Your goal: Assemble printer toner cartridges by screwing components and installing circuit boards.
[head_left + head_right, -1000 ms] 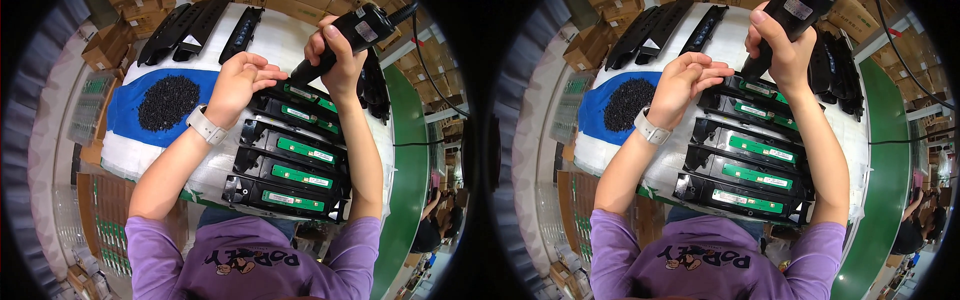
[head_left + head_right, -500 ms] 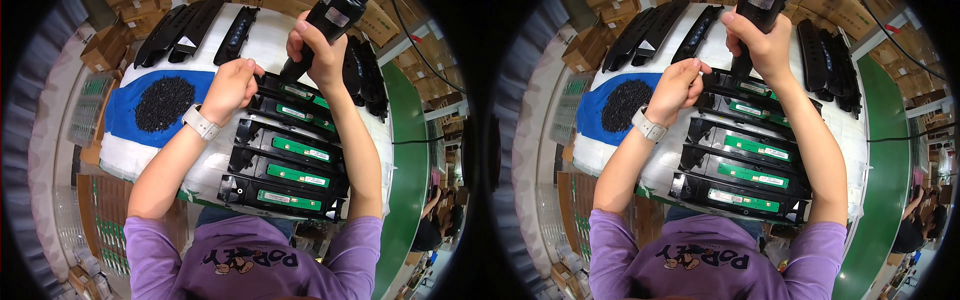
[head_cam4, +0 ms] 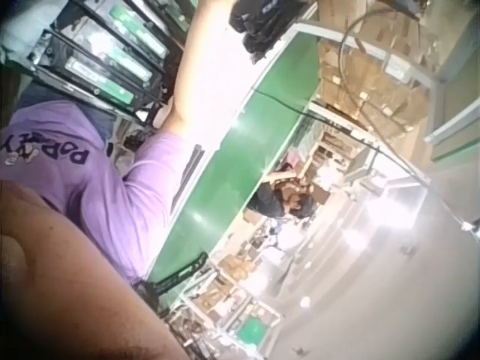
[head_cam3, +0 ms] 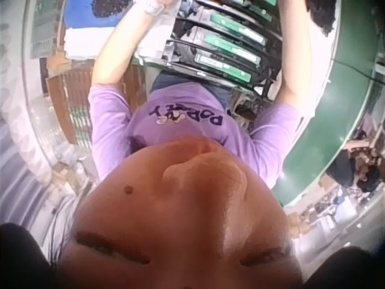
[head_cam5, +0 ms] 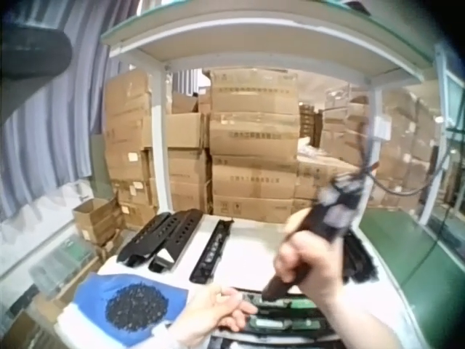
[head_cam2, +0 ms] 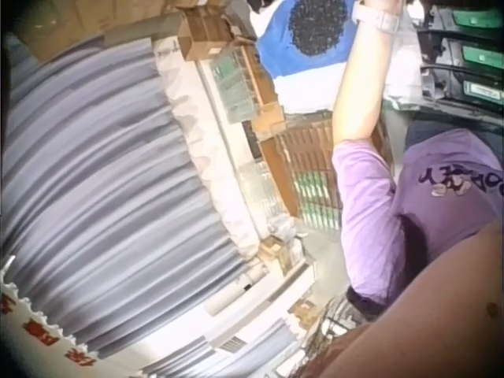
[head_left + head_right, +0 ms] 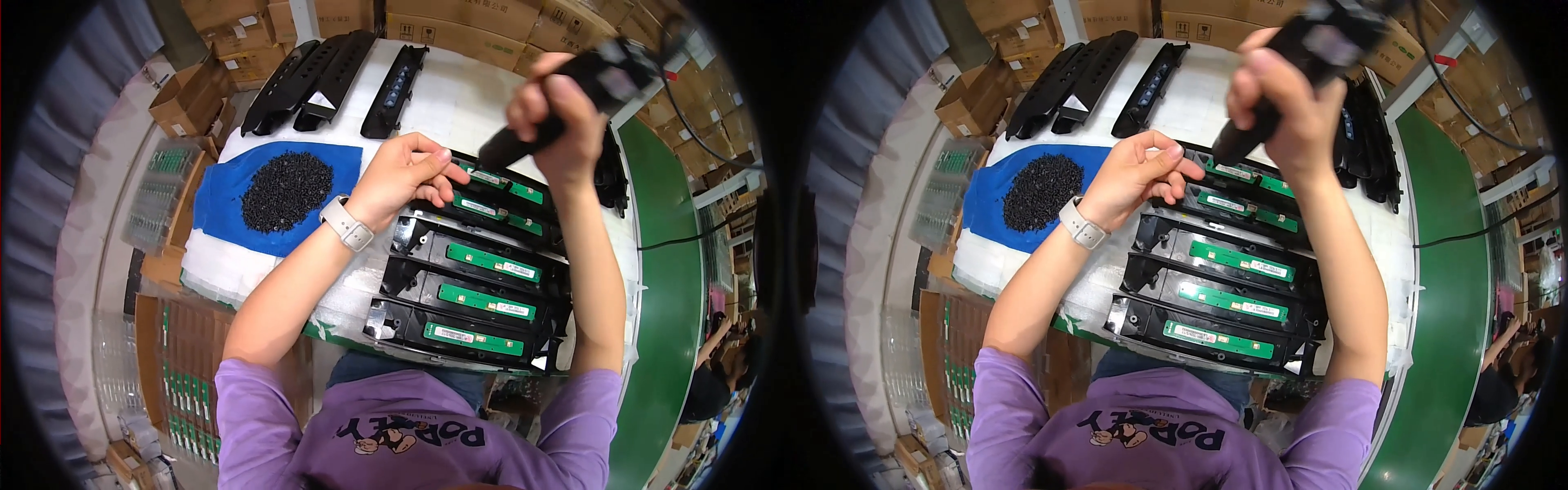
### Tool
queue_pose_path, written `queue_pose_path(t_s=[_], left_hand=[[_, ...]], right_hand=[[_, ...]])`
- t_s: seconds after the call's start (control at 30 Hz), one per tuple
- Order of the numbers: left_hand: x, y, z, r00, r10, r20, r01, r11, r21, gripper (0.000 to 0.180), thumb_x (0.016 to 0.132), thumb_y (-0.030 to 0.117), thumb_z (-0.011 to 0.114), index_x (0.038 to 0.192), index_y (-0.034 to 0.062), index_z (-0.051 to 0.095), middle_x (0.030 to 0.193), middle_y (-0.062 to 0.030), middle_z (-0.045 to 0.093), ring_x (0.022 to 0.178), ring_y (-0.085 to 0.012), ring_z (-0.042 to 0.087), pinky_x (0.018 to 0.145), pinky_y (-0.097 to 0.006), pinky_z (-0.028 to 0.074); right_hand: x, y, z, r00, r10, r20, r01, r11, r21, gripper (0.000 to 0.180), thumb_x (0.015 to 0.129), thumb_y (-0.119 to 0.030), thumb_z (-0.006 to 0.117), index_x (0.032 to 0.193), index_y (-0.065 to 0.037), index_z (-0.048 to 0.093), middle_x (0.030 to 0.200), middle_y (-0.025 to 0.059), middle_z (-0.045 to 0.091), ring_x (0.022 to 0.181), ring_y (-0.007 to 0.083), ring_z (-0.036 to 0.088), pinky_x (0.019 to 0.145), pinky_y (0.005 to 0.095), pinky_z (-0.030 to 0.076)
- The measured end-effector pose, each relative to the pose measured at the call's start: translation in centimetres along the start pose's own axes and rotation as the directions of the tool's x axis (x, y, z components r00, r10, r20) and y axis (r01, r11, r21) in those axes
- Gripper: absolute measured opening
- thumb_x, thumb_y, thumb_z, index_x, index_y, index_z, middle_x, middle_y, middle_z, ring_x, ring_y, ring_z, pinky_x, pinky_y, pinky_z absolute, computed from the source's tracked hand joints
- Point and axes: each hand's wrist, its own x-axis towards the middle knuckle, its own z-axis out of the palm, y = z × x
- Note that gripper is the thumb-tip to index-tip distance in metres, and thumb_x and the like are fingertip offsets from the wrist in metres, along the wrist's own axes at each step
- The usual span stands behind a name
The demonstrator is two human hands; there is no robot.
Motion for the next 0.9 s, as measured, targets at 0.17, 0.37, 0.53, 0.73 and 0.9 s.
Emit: queue_pose_path(t_s=[0.17,0.37,0.53,0.73,0.9], left_hand=[[-0.6,0.3,1.0,0.999,-0.033,0.004,0.033,0.999,-0.004,0.023,0.095,0.023,0.050,0.098,0.0000,0.053,0.091,-0.0173,0.066,0.062,-0.0116,0.062,0.058,-0.020,0.052],[-0.9,-0.3,2.4,0.994,-0.059,0.092,0.052,0.995,0.084,0.031,0.095,0.028,0.050,0.089,-0.0012,0.060,0.079,-0.0095,0.064,0.055,-0.0080,0.054,0.052,-0.019,0.043],[-1.5,-0.3,3.6,0.997,-0.014,0.082,0.003,0.990,0.138,0.013,0.087,0.013,0.063,0.087,-0.0003,0.063,0.075,-0.0052,0.063,0.058,-0.0050,0.053,0.054,-0.017,0.042],[-1.4,-0.8,3.4,0.995,-0.050,0.083,0.037,0.989,0.146,0.010,0.084,0.008,0.066,0.087,-0.0006,0.063,0.075,-0.0055,0.064,0.059,-0.0059,0.054,0.056,-0.018,0.045],[-1.5,-0.8,3.3,0.995,-0.046,0.083,0.030,0.982,0.187,0.011,0.084,0.009,0.066,0.088,-0.0008,0.062,0.078,-0.0097,0.065,0.059,-0.0083,0.056,0.057,-0.020,0.046]], right_hand=[[-1.2,-4.3,-1.4,0.963,-0.165,0.213,0.112,0.964,0.242,0.037,0.090,-0.035,0.042,0.109,-0.004,0.054,0.065,0.0008,0.046,0.050,0.0130,0.043,0.058,0.0320,0.039],[-2.8,-4.8,-1.5,0.967,-0.235,0.099,0.179,0.900,0.397,0.041,0.085,-0.040,0.048,0.106,-0.005,0.052,0.066,-0.0014,0.044,0.051,0.0112,0.040,0.062,0.0304,0.037],[-3.5,-4.5,-3.1,0.987,-0.160,0.011,0.142,0.902,0.408,0.036,0.083,-0.037,0.053,0.099,-0.005,0.053,0.065,-0.0013,0.044,0.051,0.0104,0.039,0.061,0.0292,0.035],[-4.2,-4.4,-2.6,0.991,-0.133,0.026,0.113,0.916,0.386,0.036,0.085,-0.038,0.050,0.100,-0.006,0.053,0.065,-0.0011,0.044,0.052,0.0112,0.040,0.062,0.0296,0.035],[-4.4,-4.2,-2.3,0.989,-0.129,0.073,0.090,0.914,0.396,0.033,0.086,-0.037,0.048,0.100,-0.007,0.053,0.065,-0.0008,0.044,0.052,0.0117,0.040,0.063,0.0299,0.035]])
